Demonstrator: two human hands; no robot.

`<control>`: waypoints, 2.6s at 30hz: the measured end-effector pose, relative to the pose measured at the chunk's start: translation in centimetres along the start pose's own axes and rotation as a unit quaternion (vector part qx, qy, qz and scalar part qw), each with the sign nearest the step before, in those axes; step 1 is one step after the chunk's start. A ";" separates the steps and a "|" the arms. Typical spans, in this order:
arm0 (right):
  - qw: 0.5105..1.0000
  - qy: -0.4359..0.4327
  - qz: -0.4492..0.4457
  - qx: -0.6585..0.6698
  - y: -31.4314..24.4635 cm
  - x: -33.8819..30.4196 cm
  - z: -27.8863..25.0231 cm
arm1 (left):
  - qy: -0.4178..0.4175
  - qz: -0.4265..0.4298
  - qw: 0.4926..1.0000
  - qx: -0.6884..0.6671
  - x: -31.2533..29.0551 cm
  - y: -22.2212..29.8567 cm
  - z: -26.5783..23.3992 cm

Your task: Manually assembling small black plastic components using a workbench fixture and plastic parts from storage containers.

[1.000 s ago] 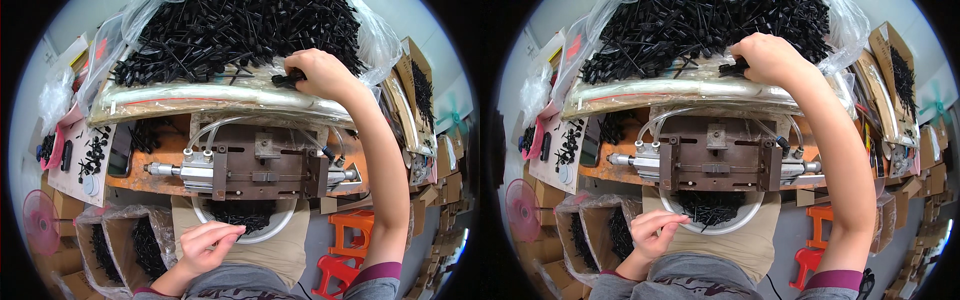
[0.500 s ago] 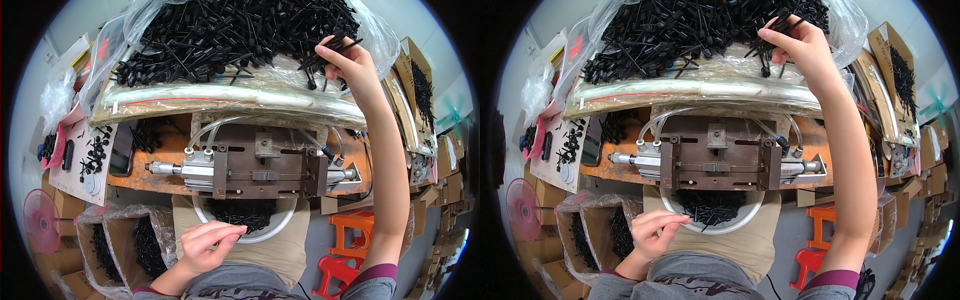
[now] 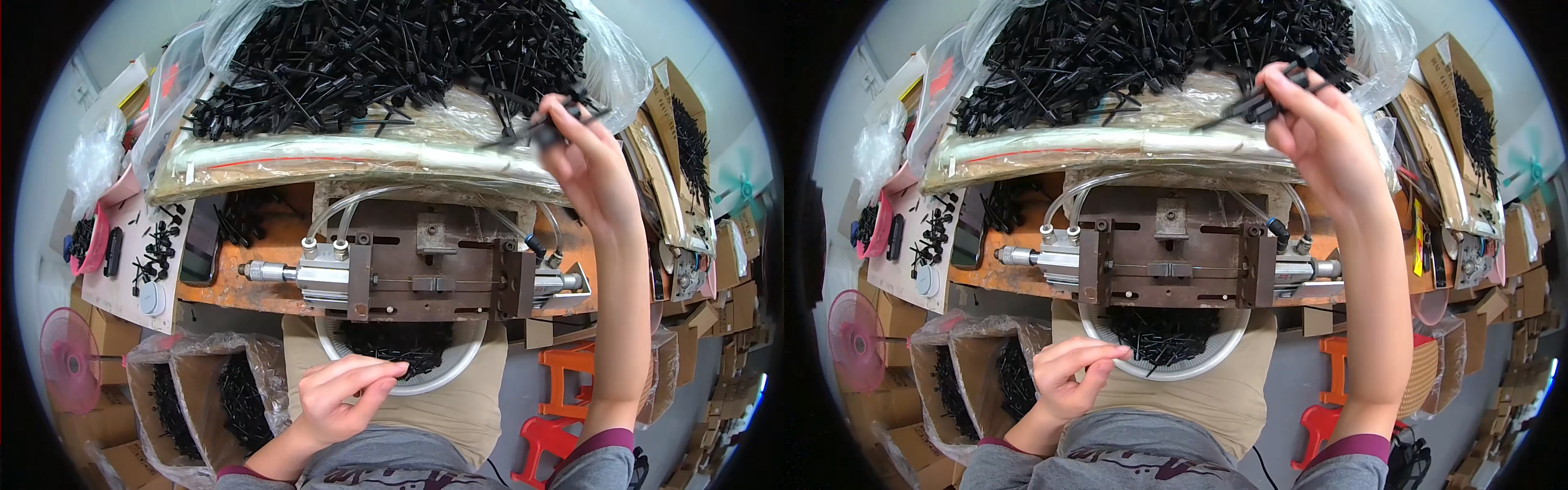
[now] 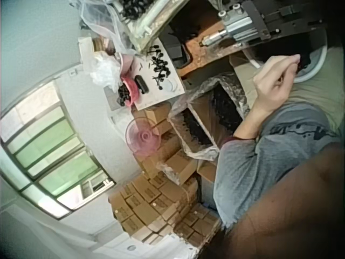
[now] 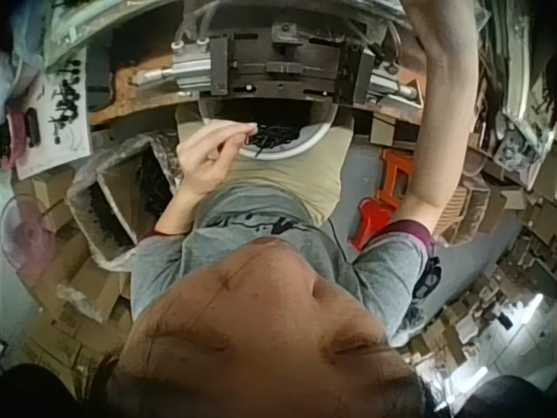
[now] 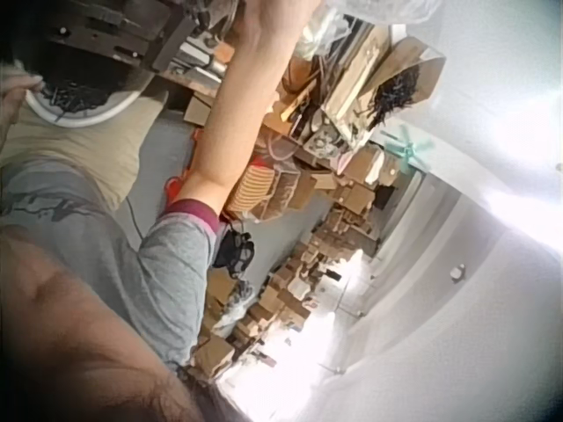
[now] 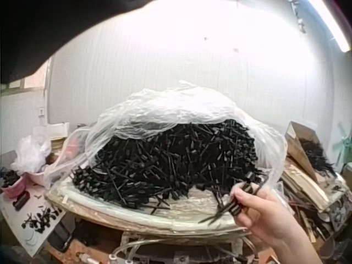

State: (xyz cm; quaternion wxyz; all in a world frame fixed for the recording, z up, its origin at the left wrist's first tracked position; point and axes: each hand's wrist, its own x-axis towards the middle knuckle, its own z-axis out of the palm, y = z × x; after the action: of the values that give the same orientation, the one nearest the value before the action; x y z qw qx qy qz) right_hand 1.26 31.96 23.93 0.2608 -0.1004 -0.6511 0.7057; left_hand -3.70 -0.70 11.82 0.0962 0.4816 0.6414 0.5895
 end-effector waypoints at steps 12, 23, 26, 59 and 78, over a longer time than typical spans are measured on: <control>0.952 -0.192 0.183 0.151 4.8 -13.7 3.5 | -0.053 -0.273 0.881 -0.382 3.7 1.8 -0.7; 0.985 0.050 0.062 0.153 5.8 -15.1 2.9 | -0.043 -0.079 0.992 -0.086 3.0 1.0 0.7; 0.987 0.135 0.011 0.091 5.7 -15.6 3.4 | -0.021 0.013 0.999 0.037 3.1 -0.2 2.4; 0.716 0.114 -0.369 -0.581 8.4 -17.8 5.5 | -0.060 0.106 0.940 0.317 4.3 -1.7 4.8; 0.714 0.141 -0.389 -0.565 10.1 -17.7 5.4 | -0.047 0.108 0.977 0.175 2.9 0.2 3.4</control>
State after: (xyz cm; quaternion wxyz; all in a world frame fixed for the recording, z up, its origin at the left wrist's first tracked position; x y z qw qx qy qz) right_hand 11.23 18.25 11.34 0.4960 -0.0655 -0.8656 0.0207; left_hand -2.72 3.61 12.32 -0.0238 0.5847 0.6734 0.4517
